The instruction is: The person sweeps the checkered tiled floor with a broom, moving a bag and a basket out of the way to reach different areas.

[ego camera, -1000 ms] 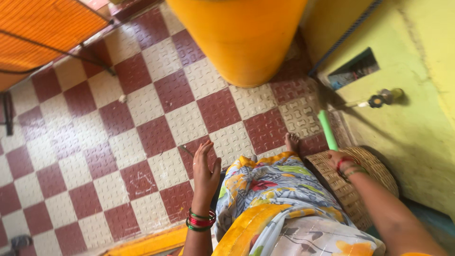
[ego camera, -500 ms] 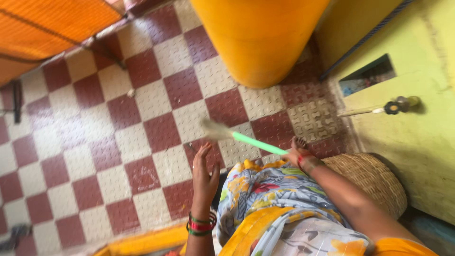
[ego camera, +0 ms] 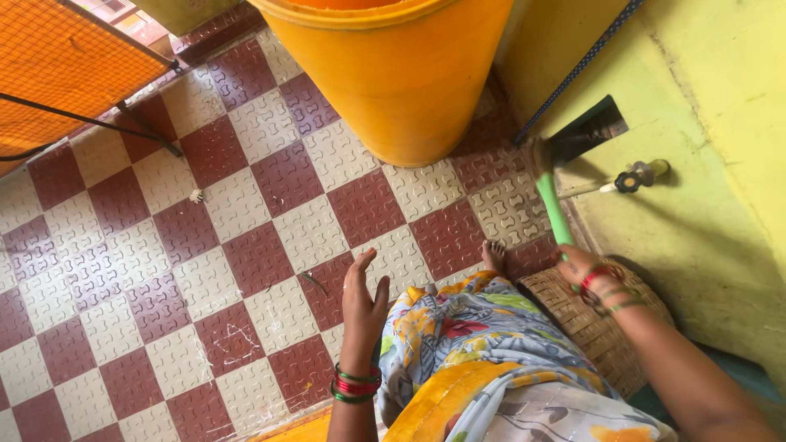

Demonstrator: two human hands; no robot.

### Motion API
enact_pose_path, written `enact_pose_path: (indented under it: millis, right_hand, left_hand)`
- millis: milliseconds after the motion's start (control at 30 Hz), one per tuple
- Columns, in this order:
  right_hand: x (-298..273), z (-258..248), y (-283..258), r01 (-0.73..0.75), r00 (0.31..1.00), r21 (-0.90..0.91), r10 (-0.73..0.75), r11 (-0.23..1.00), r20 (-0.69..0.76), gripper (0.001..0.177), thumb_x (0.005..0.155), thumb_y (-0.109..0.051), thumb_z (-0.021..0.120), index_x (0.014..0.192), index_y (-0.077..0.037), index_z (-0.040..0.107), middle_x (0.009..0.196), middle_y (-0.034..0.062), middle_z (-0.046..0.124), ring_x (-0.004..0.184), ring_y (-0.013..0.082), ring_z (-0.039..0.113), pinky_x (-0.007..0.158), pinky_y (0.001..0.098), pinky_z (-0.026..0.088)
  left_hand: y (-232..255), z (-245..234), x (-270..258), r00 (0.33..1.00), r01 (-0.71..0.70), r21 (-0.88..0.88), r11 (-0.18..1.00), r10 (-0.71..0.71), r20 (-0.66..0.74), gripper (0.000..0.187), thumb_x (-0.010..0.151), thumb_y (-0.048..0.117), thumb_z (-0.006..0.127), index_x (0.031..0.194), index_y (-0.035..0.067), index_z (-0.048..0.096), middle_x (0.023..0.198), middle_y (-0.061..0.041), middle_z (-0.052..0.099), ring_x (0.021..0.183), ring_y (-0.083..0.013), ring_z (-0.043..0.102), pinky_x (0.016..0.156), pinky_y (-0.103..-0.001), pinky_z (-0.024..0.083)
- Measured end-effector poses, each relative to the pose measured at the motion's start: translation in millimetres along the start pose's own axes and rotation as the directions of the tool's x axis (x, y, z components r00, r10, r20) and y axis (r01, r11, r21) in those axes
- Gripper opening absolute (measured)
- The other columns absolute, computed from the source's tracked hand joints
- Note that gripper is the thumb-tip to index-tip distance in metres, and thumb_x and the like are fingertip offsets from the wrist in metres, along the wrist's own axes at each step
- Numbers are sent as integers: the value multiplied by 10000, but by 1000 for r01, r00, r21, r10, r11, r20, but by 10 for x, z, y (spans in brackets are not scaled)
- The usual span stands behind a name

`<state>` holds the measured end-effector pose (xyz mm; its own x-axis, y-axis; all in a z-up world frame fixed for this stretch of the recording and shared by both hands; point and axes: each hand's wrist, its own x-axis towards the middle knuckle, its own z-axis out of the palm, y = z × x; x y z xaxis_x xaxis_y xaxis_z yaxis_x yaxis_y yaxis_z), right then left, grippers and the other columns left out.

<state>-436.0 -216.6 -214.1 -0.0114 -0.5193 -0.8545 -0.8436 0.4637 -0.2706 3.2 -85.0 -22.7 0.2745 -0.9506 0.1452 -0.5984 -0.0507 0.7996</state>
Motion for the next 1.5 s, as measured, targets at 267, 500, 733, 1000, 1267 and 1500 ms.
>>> enact_pose_path:
  millis: [267,500,733,1000,1267,1500]
  right_hand:
    - [291,-146,235,66,974,-507,-167,860,-156,376,1006,-298,531,1370,-269,619,1183,189,701,1117,374,688,967,520,544]
    - [393,-415,272,-178,967,-319,105,931,-233,536,1063,-501,416,1307,-105,681,1340,235,648,1234,425,623,1054,529,482]
    - [836,-350,447,-87,986,-280,43,956,-160,504,1034,-495,504,1251,-92,717,1187,219,696,1100,388,661,963,512,506]
    - [1172,-458,490,-6,1000,-242,6,970,-1,349,988,-363,603,1246,-153,707,840,138,730,734,256,639,697,441,525]
    - [762,-708,551,106,991,-444,-58,890,120,482,889,-174,676,1361,-261,629,1012,168,763,1000,306,756,886,428,590]
    - [859,-171,12,-13,998,-401,39,916,56,564,941,-542,570,1233,-87,732,1119,237,755,1048,354,725,939,477,543]
  left_hand:
    - [282,223,212,999,-47,19,999,46,25,494,905,34,684,1377,40,539,1376,-165,632,1354,-382,547,1134,-473,416]
    - [406,323,187,999,30,48,998,-31,27,501,897,25,691,1375,32,542,1374,-173,629,1353,-380,541,1128,-468,414]
    - [528,450,208,1000,27,66,997,-28,11,503,887,17,694,1367,30,542,1368,-175,629,1365,-395,535,1126,-477,422]
    - [591,573,251,1000,2,100,995,-1,-9,493,876,15,703,1346,27,555,1376,-180,628,1361,-400,537,1122,-480,427]
    - [578,637,204,997,70,92,993,-68,-22,494,890,28,704,1358,22,546,1366,-182,631,1361,-397,537,1103,-467,434]
    - [671,629,83,991,133,67,989,-132,-22,476,890,22,700,1346,26,565,1374,-186,625,1340,-395,550,1078,-448,450]
